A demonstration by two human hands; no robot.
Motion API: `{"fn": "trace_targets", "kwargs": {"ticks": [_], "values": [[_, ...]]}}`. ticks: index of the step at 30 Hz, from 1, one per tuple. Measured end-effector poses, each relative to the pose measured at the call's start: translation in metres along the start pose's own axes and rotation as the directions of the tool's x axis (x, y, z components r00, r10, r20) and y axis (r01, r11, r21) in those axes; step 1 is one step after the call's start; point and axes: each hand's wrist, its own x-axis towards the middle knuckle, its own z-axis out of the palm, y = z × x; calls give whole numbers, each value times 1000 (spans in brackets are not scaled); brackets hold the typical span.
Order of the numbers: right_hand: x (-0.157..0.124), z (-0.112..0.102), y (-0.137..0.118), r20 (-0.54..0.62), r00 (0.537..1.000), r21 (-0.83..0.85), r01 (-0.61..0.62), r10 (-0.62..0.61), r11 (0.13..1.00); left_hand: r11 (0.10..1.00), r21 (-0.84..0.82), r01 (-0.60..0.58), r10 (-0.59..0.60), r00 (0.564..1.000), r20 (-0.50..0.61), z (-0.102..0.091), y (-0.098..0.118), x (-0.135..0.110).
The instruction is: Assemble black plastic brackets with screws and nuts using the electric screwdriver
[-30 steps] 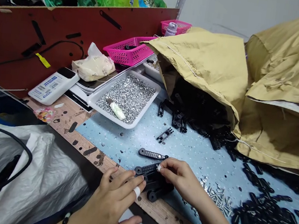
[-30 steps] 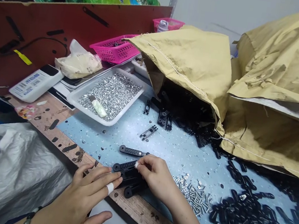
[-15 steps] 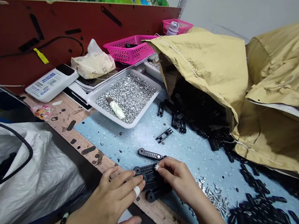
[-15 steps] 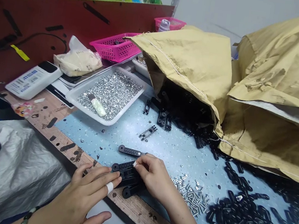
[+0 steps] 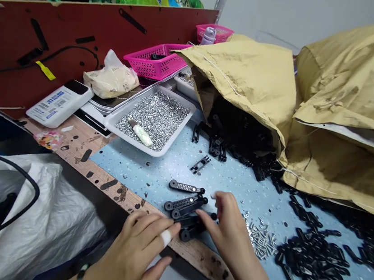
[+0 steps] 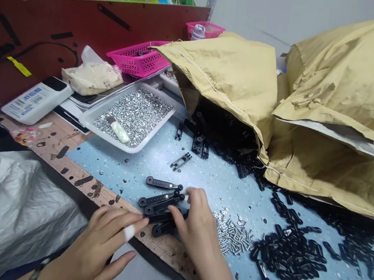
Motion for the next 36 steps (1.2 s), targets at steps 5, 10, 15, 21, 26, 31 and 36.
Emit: {"fn": "trace_targets", "kwargs": {"ticks": [5,10,15,21,26,31,36], "values": [[-90,33,6,509,861,318,-161,-25,934,789,-347,507,-481,861,166,40,-18,-67],[-149,105,44,158,968,121,-213,193,970,379,-552,743,-719,612,329,92,-33,-68],[-168,123,55,-72,978,126,-185,195,975,-11,-721,693,-538,604,588,90,3,-31],[-175,125,50,-219,944,185,-208,246,961,-398,-633,664,-371,515,773,104,36,-37],[-169,119,45,-191,936,195,-259,296,946,-655,-439,615,-302,319,898,109,22,-49],[-161,118,43,-192,961,-71,-216,199,974,-644,-421,639,-293,303,907,95,8,-59],[-166,107,41,-182,977,10,-115,115,993,-451,-532,717,-428,350,834,77,-6,-64]]}}
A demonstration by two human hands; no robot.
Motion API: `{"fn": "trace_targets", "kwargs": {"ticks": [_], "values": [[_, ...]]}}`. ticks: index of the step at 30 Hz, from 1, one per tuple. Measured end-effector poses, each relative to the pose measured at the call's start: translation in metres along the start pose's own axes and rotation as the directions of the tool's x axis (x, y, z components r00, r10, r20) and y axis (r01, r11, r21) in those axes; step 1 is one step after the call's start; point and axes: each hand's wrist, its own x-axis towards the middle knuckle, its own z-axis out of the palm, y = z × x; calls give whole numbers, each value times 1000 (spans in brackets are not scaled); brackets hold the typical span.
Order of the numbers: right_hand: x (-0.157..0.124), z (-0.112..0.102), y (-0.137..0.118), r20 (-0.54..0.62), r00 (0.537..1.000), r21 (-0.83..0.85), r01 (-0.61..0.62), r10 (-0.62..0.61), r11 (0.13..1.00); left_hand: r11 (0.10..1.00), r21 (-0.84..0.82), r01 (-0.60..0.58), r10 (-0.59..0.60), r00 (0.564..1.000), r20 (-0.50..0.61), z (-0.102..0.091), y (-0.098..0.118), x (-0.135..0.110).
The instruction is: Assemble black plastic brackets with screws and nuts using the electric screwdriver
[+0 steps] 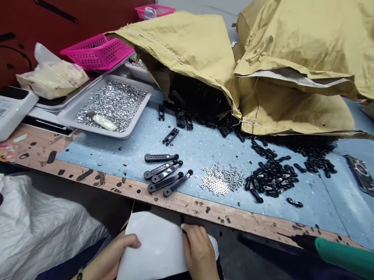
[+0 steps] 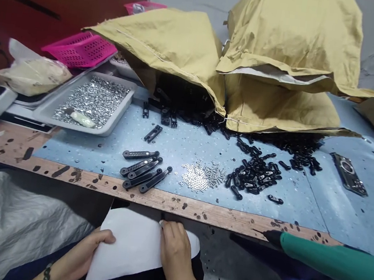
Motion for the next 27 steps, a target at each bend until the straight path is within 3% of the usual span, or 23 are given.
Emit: {"fn": "trace_targets", "kwargs": {"ticks": [2,4,5,7,10,12,13,15,19,22,27], "values": [[-3,-11,-6,21,996,245,-93,90,965,969,188,-161,160,987,22,-13,7,-4],[-2,-22,-15,60,968,484,-240,242,841,836,423,-349,395,918,-24,-28,12,-9],[2,-27,-20,87,950,578,-294,301,761,721,559,-409,531,844,-68,-34,15,-12],[16,-38,-30,139,932,701,-331,333,632,422,798,-430,775,628,-72,-41,20,-21],[57,-52,-45,149,950,756,-289,275,588,-83,897,-434,913,328,243,-27,35,-37],[93,-59,-55,147,963,760,-255,224,597,-321,848,-422,877,207,434,-7,50,-42],[111,-62,-60,169,967,758,-253,193,601,-398,830,-391,850,183,494,3,58,-43],[145,-65,-68,247,960,730,-275,133,626,-481,816,-320,815,179,551,21,74,-40],[190,-60,-79,444,894,569,-332,59,752,-491,837,-242,818,201,539,35,90,-30],[203,-52,-82,517,855,457,-320,45,830,-503,831,-238,810,206,549,33,93,-27],[210,-41,-81,525,850,354,-261,41,898,-507,824,-254,799,220,559,30,92,-28]]}}
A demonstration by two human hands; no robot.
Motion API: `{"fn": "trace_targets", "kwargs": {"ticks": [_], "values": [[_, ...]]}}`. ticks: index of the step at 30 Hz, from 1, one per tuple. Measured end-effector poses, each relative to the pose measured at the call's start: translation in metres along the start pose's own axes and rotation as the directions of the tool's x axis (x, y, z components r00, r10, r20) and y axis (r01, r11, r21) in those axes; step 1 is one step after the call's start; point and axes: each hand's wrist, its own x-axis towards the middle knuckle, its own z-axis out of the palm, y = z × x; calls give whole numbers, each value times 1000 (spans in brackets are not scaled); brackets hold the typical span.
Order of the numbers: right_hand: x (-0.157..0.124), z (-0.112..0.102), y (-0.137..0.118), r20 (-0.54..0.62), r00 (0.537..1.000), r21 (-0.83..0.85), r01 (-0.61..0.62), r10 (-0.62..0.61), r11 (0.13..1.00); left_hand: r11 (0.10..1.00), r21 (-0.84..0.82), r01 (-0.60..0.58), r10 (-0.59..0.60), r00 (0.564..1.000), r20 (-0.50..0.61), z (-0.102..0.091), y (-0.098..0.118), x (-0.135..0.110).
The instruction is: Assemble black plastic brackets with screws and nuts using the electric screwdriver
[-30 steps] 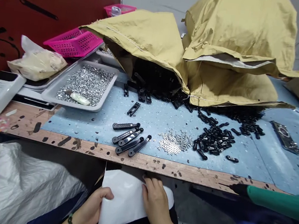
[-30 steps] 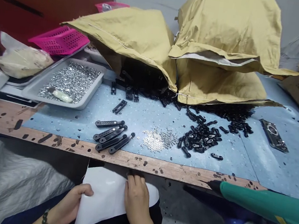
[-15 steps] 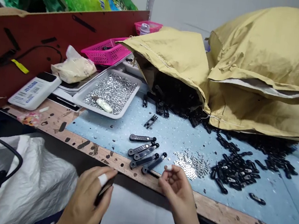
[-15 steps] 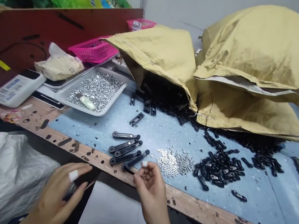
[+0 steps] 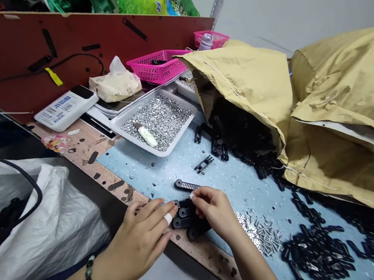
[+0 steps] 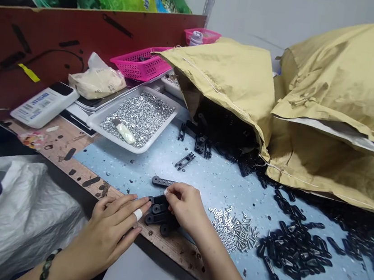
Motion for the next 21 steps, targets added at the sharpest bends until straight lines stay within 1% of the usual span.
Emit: {"fn": "trace_targets", "kwargs": {"ticks": [6,12,15,18,21], "values": [[6,-1,4,26,1000,-49,-3,5,999,1000,6,-11,11,1000,15,-1,-2,0],[9,-1,0,56,997,-192,56,-46,980,1000,-27,-15,15,1000,16,-2,-3,1],[8,-1,-3,48,996,-304,91,-81,948,999,-44,9,-8,1000,26,1,-1,5],[4,2,-4,2,989,-401,134,-145,906,998,-47,37,-34,998,48,4,2,11],[-1,7,-5,-28,985,-515,133,-172,847,995,-88,53,-49,998,44,1,3,10]]}}
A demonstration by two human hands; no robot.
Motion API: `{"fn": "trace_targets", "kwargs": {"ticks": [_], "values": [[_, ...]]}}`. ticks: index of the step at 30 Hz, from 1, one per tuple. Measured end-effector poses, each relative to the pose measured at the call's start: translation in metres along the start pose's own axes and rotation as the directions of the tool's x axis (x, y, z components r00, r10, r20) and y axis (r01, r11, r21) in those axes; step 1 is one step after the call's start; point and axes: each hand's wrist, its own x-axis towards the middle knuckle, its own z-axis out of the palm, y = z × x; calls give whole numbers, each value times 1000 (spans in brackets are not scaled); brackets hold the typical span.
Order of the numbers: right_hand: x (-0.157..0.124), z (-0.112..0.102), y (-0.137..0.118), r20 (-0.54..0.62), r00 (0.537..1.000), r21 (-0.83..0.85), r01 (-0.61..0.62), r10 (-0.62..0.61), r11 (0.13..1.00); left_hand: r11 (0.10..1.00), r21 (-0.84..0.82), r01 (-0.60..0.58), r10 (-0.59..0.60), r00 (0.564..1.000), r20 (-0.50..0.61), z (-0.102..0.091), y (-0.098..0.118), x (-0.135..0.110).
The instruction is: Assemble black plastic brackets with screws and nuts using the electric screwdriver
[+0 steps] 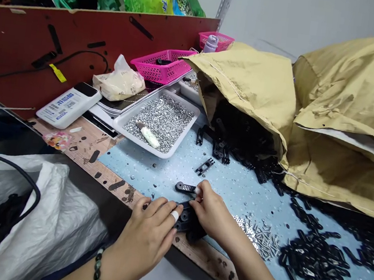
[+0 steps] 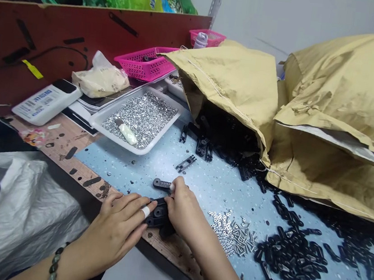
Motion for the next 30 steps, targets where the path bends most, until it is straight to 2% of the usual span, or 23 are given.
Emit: {"fn": "trace_targets", "kwargs": {"ticks": [3,5,6,8,9,11,12,13,14,16,19,21,23,26,28,30], "values": [[-3,1,-4,-52,999,-251,-19,6,968,988,-147,48,-48,999,-1,-2,-4,-24],[-3,-2,-5,-142,990,-388,-49,-7,920,940,-275,200,-191,980,62,3,-12,-49],[-5,-4,-6,-195,981,-424,-66,-20,903,886,-329,326,-302,945,122,9,-17,-62],[-13,-6,-10,-281,957,-419,-63,-64,906,720,-393,572,-510,820,260,27,-28,-81],[-21,-5,-13,-305,947,-378,-22,-102,926,625,-424,656,-582,753,307,37,-32,-87],[-45,6,-19,-301,936,-217,117,-181,969,429,-492,757,-661,635,400,57,-39,-88],[-59,16,-21,-270,938,-108,194,-216,975,335,-525,782,-669,590,452,65,-41,-84],[-73,29,-22,-217,947,4,242,-236,970,289,-549,785,-659,578,481,71,-41,-80],[-86,44,-21,-144,958,89,261,-247,961,256,-574,778,-639,582,503,75,-40,-75],[-106,77,-15,-73,972,164,232,-223,959,241,-621,746,-578,624,525,76,-35,-68],[-119,118,-1,-191,971,190,180,-143,965,228,-672,704,-460,686,563,69,-22,-69],[-119,134,5,-289,949,144,172,-124,975,231,-693,682,-410,715,566,64,-15,-74],[-117,139,6,-355,925,66,170,-136,983,271,-717,643,-376,756,536,61,-10,-79],[-116,135,2,-403,900,-1,178,-163,984,405,-700,588,-337,808,483,58,-5,-87],[-116,132,-1,-410,892,3,206,-187,978,479,-660,579,-340,815,469,54,-2,-91],[-116,131,-1,-418,883,22,245,-214,969,492,-649,580,-345,814,467,51,1,-92]]}}
